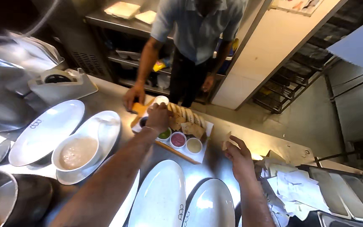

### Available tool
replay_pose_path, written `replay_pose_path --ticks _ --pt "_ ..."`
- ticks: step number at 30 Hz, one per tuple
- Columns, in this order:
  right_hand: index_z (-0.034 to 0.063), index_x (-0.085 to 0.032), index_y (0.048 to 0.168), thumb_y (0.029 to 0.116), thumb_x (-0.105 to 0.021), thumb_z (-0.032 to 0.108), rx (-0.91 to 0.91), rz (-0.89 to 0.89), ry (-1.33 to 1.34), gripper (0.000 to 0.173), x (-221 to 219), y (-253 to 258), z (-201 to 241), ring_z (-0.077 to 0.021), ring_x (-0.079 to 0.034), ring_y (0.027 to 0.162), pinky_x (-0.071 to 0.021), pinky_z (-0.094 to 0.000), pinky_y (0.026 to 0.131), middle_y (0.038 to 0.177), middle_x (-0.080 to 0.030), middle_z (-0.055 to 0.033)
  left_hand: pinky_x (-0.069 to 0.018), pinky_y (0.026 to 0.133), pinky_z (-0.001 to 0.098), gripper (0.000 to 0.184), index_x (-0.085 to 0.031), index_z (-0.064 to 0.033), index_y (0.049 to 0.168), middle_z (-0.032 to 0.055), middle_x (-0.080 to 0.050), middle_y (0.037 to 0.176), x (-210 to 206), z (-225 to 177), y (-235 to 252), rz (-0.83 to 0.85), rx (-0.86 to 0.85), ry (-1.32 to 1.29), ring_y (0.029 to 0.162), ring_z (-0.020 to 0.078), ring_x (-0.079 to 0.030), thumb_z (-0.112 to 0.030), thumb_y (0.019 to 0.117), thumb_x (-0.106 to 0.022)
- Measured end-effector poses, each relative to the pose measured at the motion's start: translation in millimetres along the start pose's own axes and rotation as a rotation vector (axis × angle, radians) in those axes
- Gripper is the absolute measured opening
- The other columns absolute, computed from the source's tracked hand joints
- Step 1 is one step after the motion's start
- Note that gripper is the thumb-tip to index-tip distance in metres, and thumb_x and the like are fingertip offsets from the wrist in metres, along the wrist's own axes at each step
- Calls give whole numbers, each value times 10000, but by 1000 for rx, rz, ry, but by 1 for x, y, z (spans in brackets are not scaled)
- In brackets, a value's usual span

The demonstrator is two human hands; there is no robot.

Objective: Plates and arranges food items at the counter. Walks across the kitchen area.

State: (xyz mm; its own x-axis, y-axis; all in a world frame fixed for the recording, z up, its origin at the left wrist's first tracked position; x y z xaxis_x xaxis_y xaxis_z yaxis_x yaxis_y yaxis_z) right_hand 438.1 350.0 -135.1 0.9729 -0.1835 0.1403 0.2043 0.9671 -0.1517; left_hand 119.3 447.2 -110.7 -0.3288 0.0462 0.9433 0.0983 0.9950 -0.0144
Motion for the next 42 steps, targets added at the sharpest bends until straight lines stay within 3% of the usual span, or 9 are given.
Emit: replay_pose_path --ticks 4,11,15,21,29,31,36,40,42 --pt "98 -524 1437 1018 -617 192 2 8 -1 439 -1 0 -1 -188 -687 946 -559 -366 835 1144 -719 -106 -409 992 671 356 -775 -240 1156 124 -619 1315 -1 1 -2 37 -21 19 1267 410 -503 -31 894 -654" --pt "102 -536 1429 1015 -617 189 4 13 24 431 3 -1 -2 -195 -694 962 -564 -355 840 1159 -721 -108 -483 952 647 337 -758 -150 1179 190 -648 1252 14 23 -1 -92 20 -38 1260 447 -534 -47 869 -677" --pt "104 -541 1428 1010 -634 191 -5 -1 50 437 7 -1 -5 -199 -692 947 -569 -358 831 1147 -716 -114 -476 938 680 249 -743 -73 1166 237 -637 1239 18 46 0 -94 135 -50 1234 479 -540 -204 970 -662" --pt "96 -541 1425 1008 -626 190 -11 8 74 436 6 -4 -5 -212 -699 957 -577 -362 826 1166 -714 -121 -463 926 667 335 -756 -86 1097 213 -620 1257 15 45 4 -18 175 34 1242 452 -523 -378 940 -705" --pt "86 -532 1431 1004 -609 179 0 12 61 444 8 -7 -6 -215 -698 966 -578 -368 830 1166 -714 -120 -462 931 699 306 -741 -48 1066 251 -609 1253 20 43 10 -28 167 -59 1249 491 -509 -284 872 -765" --pt "86 -527 1433 998 -603 181 7 16 58 451 8 -7 -5 -219 -696 987 -579 -379 845 1170 -711 -119 -448 945 730 316 -729 -17 1080 276 -644 1188 29 47 10 -16 143 -166 1208 515 -546 -284 912 -742" --pt "99 -529 1433 1010 -605 179 -7 31 42 437 5 -7 -6 -202 -694 995 -576 -365 844 1181 -710 -112 -515 858 654 292 -693 30 1059 236 -696 976 66 49 -5 -66 157 -311 933 411 -678 -251 979 -691" --pt "80 -542 1403 998 -588 174 41 -6 163 418 6 -7 -2 -201 -695 1009 -588 -375 862 1178 -704 -100 -548 828 565 254 -688 1 1093 180 -702 959 93 64 -30 -234 196 -490 873 311 -680 -211 957 -723" --pt "110 -536 1362 1044 -511 244 39 -75 332 346 11 -3 1 -161 -697 961 -598 -354 825 1139 -697 -47 -579 826 518 286 -683 -24 1167 155 -725 966 103 82 -49 -277 235 -553 851 268 -704 -192 943 -742"
Point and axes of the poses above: each hand's wrist, its own y-axis towards the middle knuckle, its own x-axis out of the back of the hand, z = x × y, the point moved 5 cm from there along y, towards the middle knuckle
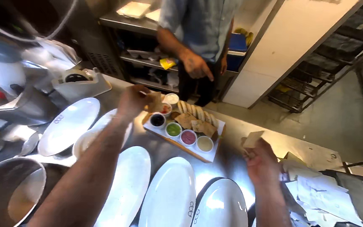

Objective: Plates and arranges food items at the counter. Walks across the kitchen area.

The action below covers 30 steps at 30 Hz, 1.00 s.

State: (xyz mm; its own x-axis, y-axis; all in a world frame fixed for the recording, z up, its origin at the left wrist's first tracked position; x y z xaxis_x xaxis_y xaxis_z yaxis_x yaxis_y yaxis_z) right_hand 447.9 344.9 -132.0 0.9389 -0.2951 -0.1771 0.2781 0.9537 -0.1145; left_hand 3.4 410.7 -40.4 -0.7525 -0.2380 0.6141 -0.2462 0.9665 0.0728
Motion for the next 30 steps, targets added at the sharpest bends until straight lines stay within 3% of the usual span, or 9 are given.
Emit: replay_pose_path --ticks 3,7,11,13,17,20,24,27,30 --pt "151 -531 1368 1055 -503 300 -24 30 14 347 -15 0 10 -180 -711 991 -610 -364 822 1209 -688 -42 -566 884 589 278 -700 -49 1200 175 -742 1014 42 34 -12 11 98 162 912 327 -723 -168 950 -722" --pt "91 -586 1336 946 -627 210 46 412 -203 409 -86 -21 7 -228 -710 996 -619 -417 832 1212 -693 -96 -545 902 628 241 -712 -36 1184 198 -733 1059 67 74 -24 114 193 337 944 369 -715 -132 963 -696" --pt "107 -634 1331 950 -720 250 215 705 -617 416 -174 -53 -1 -188 -697 1037 -604 -434 895 1214 -692 -71 -515 904 678 225 -730 -52 1162 205 -732 1030 49 80 -31 186 163 485 984 412 -696 -151 962 -700" --pt "131 -667 1325 924 -754 287 330 770 -772 439 -214 -64 -7 -221 -699 1041 -595 -474 899 1219 -699 -89 -511 900 696 214 -741 -73 1152 209 -731 1025 39 77 -33 193 143 584 1007 436 -689 -159 960 -698" --pt "118 -719 1257 894 -759 265 577 832 -1001 394 -282 -79 -24 -316 -631 1165 -540 -510 964 1239 -674 -131 -496 969 643 158 -767 -64 1057 231 -666 1198 23 77 -34 204 -21 844 1176 448 -604 -112 912 -728" --pt "89 -725 1198 890 -749 259 663 900 -1099 353 -325 -86 -42 -367 -589 1224 -529 -522 992 1242 -667 -155 -470 994 655 204 -767 -94 1104 236 -614 1288 42 69 -26 211 -86 847 1250 460 -542 -120 902 -750" --pt "68 -708 1221 885 -746 209 696 965 -1124 366 -364 -85 -69 -379 -585 1237 -492 -516 1046 1233 -670 -179 -482 998 654 276 -719 -81 1223 248 -616 1294 108 34 -31 57 -58 661 1195 439 -602 -110 949 -695" --pt "63 -686 1252 893 -751 189 673 1013 -1133 385 -384 -80 -81 -393 -573 1244 -489 -519 1045 1249 -659 -189 -538 893 529 291 -676 -80 1276 168 -653 1247 146 10 -77 -181 23 465 1011 306 -661 -174 1001 -666" --pt "63 -681 1249 882 -757 180 654 1081 -1120 393 -395 -80 -92 -384 -579 1235 -503 -523 1028 1219 -673 -176 -583 814 399 309 -652 -97 1297 85 -690 1181 143 14 -144 -428 5 249 949 176 -684 -207 1009 -633"
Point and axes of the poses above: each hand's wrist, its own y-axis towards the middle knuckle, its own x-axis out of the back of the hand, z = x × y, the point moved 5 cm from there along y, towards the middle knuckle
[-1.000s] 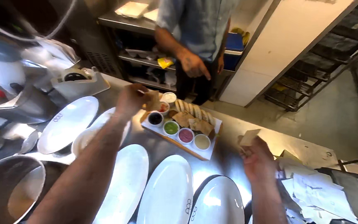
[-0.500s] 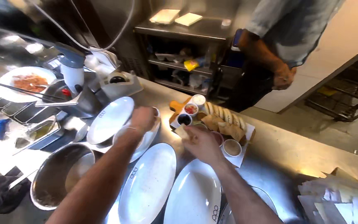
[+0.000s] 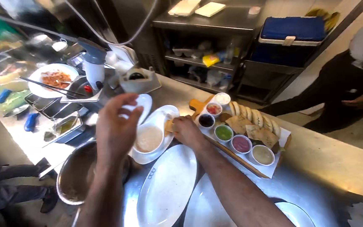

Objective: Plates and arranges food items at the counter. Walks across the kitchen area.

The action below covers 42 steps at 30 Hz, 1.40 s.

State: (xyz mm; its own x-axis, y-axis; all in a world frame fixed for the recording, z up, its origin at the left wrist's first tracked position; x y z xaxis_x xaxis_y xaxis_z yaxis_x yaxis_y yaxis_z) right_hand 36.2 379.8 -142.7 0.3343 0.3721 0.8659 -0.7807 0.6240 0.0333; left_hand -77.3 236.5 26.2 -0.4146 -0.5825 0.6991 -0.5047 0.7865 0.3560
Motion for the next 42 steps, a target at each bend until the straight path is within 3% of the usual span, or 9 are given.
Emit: replay_pose_path --ticks 5,10,13,16,19,22,29,35,42 --pt "29 -700 1180 872 -765 172 129 -56 104 346 -6 6 5 -356 -613 1206 -515 -502 1025 1216 -682 -175 -603 716 280 291 -655 -11 1220 53 -712 1020 -41 28 -124 -121 112 -292 800 105 -681 -162 974 -621" --pt "13 -666 1216 877 -822 233 184 -73 199 433 -13 12 1 -342 -624 1211 -549 -485 1002 1374 -579 -198 -591 764 254 284 -697 18 1154 97 -699 1048 -69 70 -184 -120 161 -130 889 109 -679 -139 935 -607" --pt "14 -677 1230 923 -739 99 96 -176 222 324 -8 3 -5 -351 -604 1250 -526 -475 1041 1377 -589 -201 -595 865 353 353 -662 28 1245 175 -677 1173 -68 92 -197 -93 261 10 1030 215 -684 -142 946 -586" --pt "21 -703 1177 960 -665 81 -5 -297 265 228 8 -17 -8 -314 -644 1179 -546 -457 1008 1273 -650 -174 -562 953 454 467 -519 57 1421 227 -635 1298 -74 105 -197 2 476 22 1132 298 -665 -129 994 -557" --pt "31 -720 1152 976 -654 109 -55 -364 262 204 45 -51 -11 -286 -698 1025 -589 -470 909 1141 -698 -159 -541 997 458 510 -410 65 1501 186 -693 1243 -80 115 -185 46 611 -87 1100 256 -691 -171 1060 -511" --pt "38 -698 1195 1022 -624 163 -141 -421 197 226 100 -96 -34 -281 -714 961 -595 -494 855 1107 -715 -157 -588 894 418 484 -367 75 1507 200 -693 1111 -85 125 -162 25 680 -197 960 222 -714 -129 1079 -462" --pt "-1 -661 1287 1066 -555 204 -634 -363 -78 320 193 -194 -231 -468 -645 1146 -467 -706 972 1219 -678 -272 -591 766 466 357 -498 9 1418 204 -693 1026 -93 141 -135 51 816 -122 808 264 -706 -99 1081 -452" --pt "18 -664 1291 1072 -544 174 -571 -435 -32 294 199 -212 -214 -418 -659 1152 -496 -656 984 1240 -680 -240 -587 699 428 359 -518 -2 1410 200 -680 999 -97 141 -128 31 856 -143 750 240 -689 -82 1062 -491" --pt "34 -703 1246 1099 -467 166 -716 -208 129 308 166 -210 -292 -431 -665 1111 -473 -682 965 1200 -703 -227 -573 596 315 386 -488 -7 1425 166 -693 906 -103 141 -113 33 897 -271 646 167 -676 -55 1045 -543"
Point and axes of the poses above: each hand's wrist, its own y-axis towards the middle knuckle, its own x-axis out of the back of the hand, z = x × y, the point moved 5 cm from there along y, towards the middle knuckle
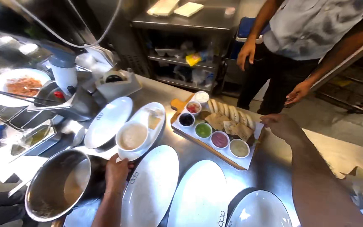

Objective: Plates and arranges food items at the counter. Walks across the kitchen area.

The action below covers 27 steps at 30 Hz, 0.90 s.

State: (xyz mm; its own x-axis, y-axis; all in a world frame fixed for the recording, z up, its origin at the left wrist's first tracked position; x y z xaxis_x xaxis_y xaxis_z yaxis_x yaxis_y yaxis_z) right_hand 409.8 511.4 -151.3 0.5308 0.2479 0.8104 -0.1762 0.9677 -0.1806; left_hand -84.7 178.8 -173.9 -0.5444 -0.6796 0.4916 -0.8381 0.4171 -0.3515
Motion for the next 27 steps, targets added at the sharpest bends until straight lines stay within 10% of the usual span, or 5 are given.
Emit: replay_pose_path --ticks 14,27 --pt "40 -691 1246 1078 -545 167 -35 86 317 256 -8 1 -32 -314 -697 1013 -560 -553 908 1170 -699 -190 -575 599 305 392 -497 -21 1419 158 -710 897 -16 -14 18 96 0 -22 656 166 -686 -66 1037 -572" --pt "70 -714 1215 1029 -601 153 115 -295 120 233 1 -87 38 -267 -706 978 -585 -490 888 1098 -715 -136 -592 662 343 396 -495 34 1417 140 -694 888 -19 -2 22 68 -165 92 680 150 -678 -142 1065 -535"
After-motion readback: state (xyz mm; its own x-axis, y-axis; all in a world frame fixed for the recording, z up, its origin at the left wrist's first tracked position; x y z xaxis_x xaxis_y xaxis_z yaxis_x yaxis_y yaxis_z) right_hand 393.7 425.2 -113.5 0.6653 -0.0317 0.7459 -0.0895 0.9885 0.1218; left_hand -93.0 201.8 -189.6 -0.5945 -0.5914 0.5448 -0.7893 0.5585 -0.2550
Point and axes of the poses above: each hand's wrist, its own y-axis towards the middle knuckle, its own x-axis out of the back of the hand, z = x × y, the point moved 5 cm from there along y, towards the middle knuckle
